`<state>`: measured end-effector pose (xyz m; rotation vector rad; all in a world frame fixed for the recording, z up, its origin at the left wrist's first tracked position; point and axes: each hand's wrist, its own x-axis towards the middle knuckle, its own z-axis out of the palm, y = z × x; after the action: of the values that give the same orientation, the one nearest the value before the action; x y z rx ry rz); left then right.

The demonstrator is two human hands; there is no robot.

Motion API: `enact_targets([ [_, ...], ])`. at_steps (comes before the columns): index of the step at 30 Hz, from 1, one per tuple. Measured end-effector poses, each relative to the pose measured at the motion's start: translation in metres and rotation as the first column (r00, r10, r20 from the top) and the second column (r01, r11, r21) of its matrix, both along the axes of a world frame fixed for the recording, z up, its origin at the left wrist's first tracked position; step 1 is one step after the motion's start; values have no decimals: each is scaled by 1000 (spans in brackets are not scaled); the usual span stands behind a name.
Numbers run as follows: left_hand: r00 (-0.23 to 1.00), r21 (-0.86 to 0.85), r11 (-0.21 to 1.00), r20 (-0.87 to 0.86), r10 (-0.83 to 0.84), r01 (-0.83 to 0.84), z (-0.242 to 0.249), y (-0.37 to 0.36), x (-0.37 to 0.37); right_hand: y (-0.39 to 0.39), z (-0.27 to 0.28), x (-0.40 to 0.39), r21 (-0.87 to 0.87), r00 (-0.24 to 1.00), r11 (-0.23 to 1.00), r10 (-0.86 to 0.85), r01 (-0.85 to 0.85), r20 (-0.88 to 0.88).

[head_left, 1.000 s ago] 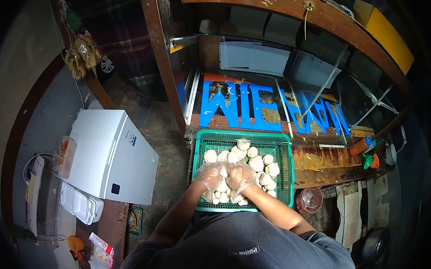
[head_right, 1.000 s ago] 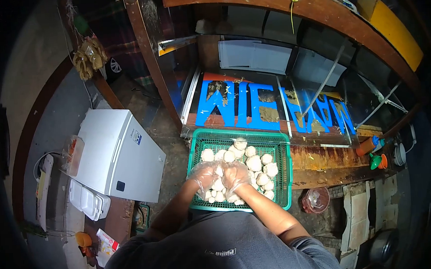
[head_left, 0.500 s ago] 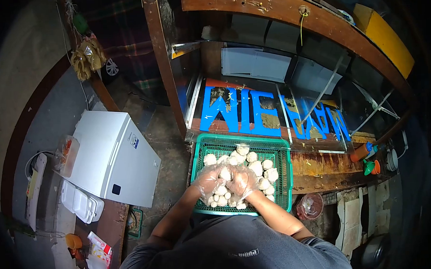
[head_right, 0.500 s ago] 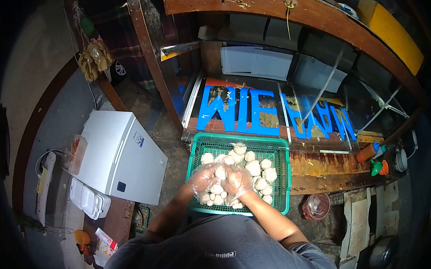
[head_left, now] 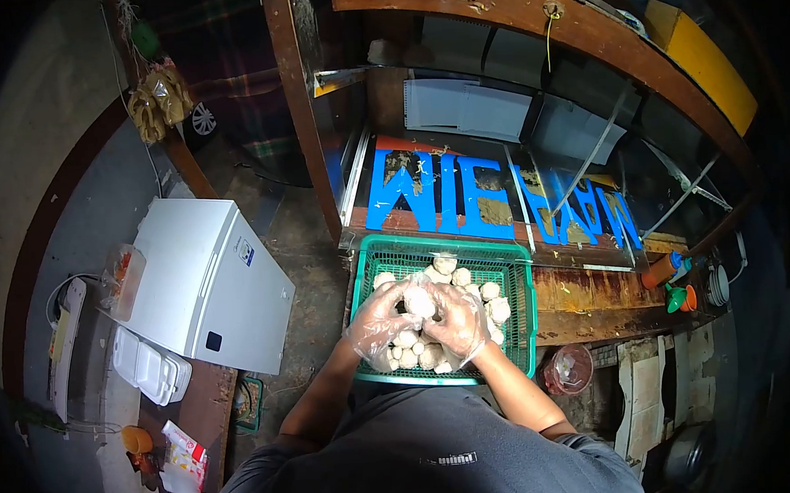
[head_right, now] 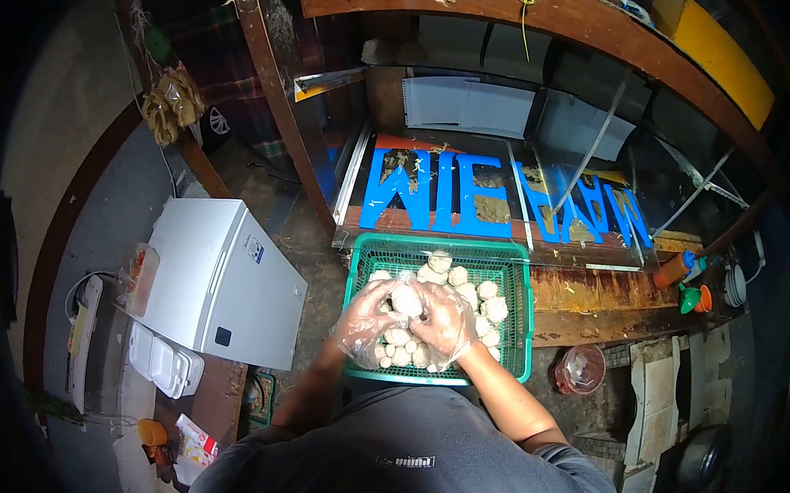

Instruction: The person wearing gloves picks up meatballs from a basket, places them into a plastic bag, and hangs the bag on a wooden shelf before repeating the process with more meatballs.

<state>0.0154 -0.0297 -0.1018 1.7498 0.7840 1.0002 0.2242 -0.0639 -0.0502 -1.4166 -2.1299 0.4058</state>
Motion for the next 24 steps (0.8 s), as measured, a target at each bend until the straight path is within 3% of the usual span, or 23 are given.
enact_targets([
  [1, 1000, 2, 1000, 1, -1, 1, 2, -1, 1, -3, 6, 0, 55, 999, 998, 6, -4, -39],
  [3, 956, -139, 986, 289, -44, 88, 4, -4, 1, -10, 17, -1, 31, 995, 999, 16, -13, -100],
  [4, 956, -134, 987, 290, -47, 89, 3, -6, 0, -11, 19, -1, 7, 987, 1000, 25, -25, -161],
  [6, 844, -400, 871, 536, -29, 284, 3, -9, -6, -14, 21, -3, 36, 981, 999, 42, -36, -190],
  [7, 811, -405, 860, 584, -18, 310, 8, -14, -8, -18, 24, -3, 12, 979, 999, 47, -46, -200],
  [11, 837, -408, 877, 547, 11, 255, 5, -25, -16, -27, 18, -3, -27, 965, 996, 73, -82, -251],
  [14, 820, -452, 854, 570, 56, 256, 6, -30, -20, -31, 7, -5, -106, 919, 990, 48, -97, -393],
  [19, 783, -550, 779, 609, 129, 299, 13, -35, -27, -38, 10, -18, -19, 870, 998, 39, -56, -491],
  [23, 856, -461, 871, 507, 101, 170, 18, -35, -31, -39, -1, -27, -131, 764, 991, -60, -33, -643],
  [24, 856, -445, 878, 509, 89, 173, 18, -36, -32, -37, -15, -27, -66, 749, 996, 0, -57, -663],
])
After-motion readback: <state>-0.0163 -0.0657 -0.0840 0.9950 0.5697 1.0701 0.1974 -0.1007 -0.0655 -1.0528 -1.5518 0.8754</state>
